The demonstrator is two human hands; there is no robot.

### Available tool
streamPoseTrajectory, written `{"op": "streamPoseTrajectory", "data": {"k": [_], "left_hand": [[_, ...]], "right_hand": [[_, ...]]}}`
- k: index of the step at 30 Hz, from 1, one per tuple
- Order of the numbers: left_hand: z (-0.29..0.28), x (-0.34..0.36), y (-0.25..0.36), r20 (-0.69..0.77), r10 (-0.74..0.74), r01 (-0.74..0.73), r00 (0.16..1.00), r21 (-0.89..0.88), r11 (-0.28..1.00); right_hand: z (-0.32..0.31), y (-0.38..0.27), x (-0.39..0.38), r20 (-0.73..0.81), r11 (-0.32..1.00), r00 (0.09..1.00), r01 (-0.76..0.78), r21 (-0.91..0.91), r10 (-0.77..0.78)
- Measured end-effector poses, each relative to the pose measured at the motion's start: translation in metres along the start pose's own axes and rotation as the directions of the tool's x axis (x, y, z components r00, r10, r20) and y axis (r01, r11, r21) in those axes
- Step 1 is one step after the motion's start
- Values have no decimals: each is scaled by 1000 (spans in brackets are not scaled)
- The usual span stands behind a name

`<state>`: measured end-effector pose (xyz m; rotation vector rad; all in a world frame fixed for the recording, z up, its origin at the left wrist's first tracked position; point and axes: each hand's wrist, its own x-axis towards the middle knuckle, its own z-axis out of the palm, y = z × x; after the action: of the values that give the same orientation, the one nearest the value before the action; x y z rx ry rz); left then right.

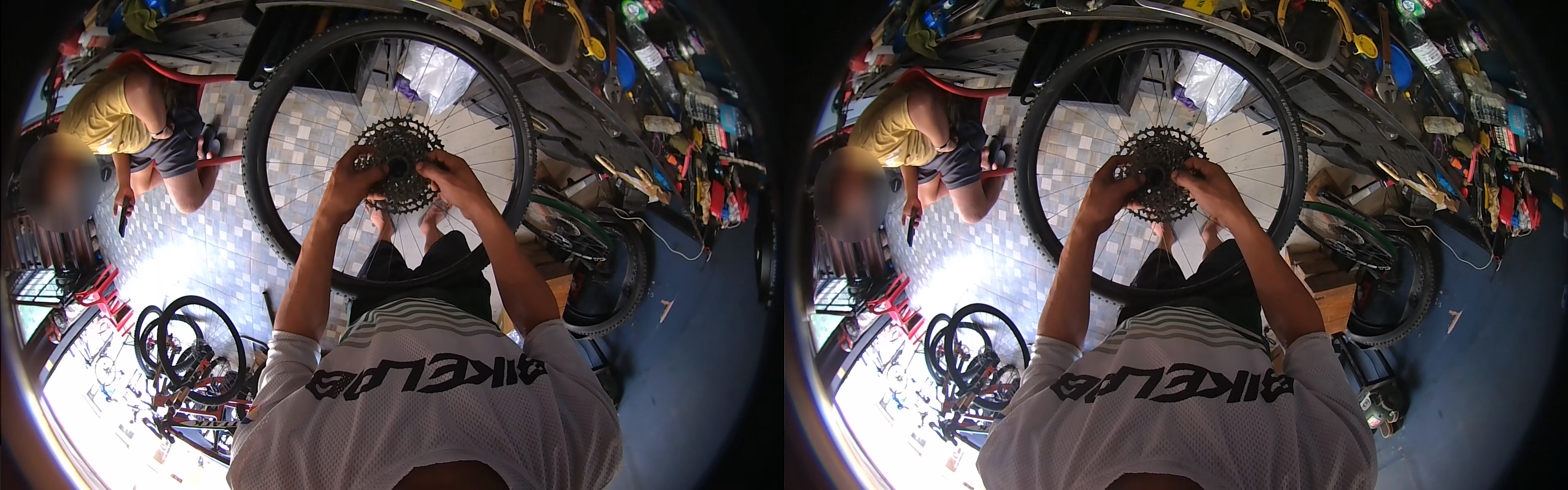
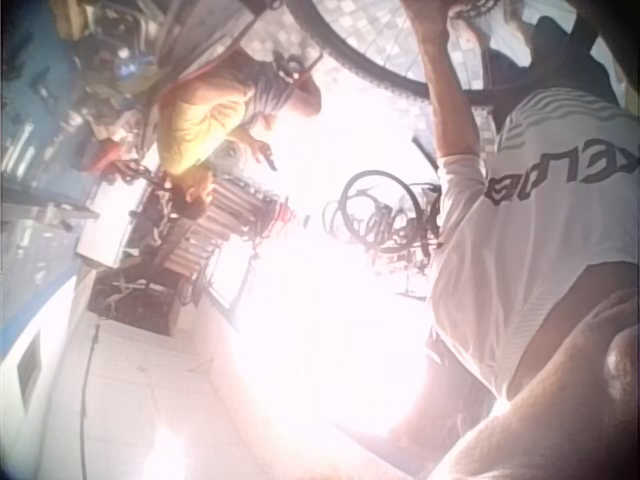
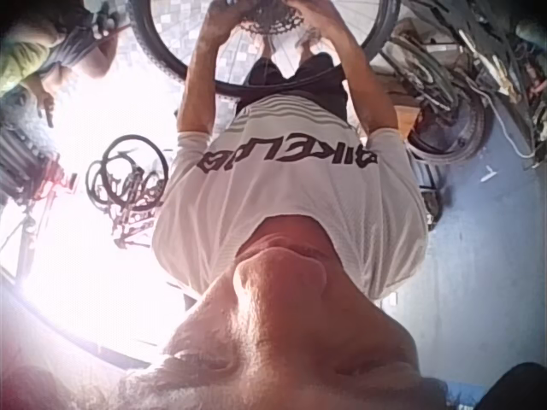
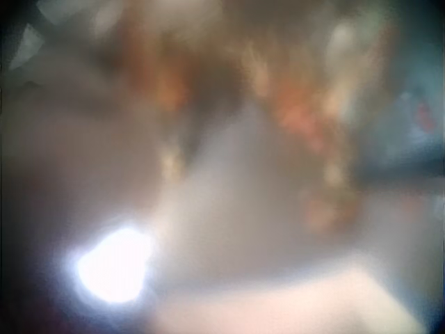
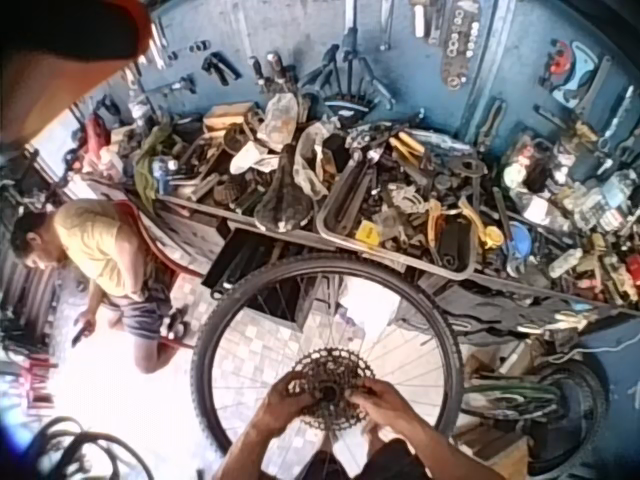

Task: The person inflates a bicycle tire, attaches the front wheel to the bicycle frame, and adjusts the rear cassette on the wheel. The person uses a hand pump and tools to complete the assembly.

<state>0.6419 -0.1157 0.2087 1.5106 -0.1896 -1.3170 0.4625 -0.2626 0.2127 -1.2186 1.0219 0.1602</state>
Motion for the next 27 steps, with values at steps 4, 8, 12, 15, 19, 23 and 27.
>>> {"op": "streamPoseTrajectory", "data": {"k": [4, 8, 12, 15, 19, 23, 27], "left_hand": [[1, 3, 3, -11, -13, 13, 1000, 14, 1000], [-4, 5, 2, 22, -41, 40, 999, 54, 998], [-3, 4, 2, 18, -35, 33, 999, 75, 997], [-1, 3, 3, 18, -28, 26, 999, 90, 996], [2, -3, 3, 1, -43, 43, 999, 56, 998], [1, -1, -7, 4, 30, -30, 1000, 46, 998], [-1, 2, -11, -12, 138, -134, 990, 192, 972]], "right_hand": [[-2, -2, 5, -4, 999, 1000, -21, -42, 21], [-1, 1, 7, -14, 998, 1000, -18, -63, 17], [0, 2, 5, -11, 998, 1000, 14, -59, -15], [-2, 4, 5, -6, 996, 999, 48, -72, -48], [-2, 6, 3, -5, 990, 995, 94, -102, -95], [1, 13, 6, -19, 980, 989, 142, -138, -145], [-1, 10, 4, -4, 983, 993, 114, -141, -115]]}}
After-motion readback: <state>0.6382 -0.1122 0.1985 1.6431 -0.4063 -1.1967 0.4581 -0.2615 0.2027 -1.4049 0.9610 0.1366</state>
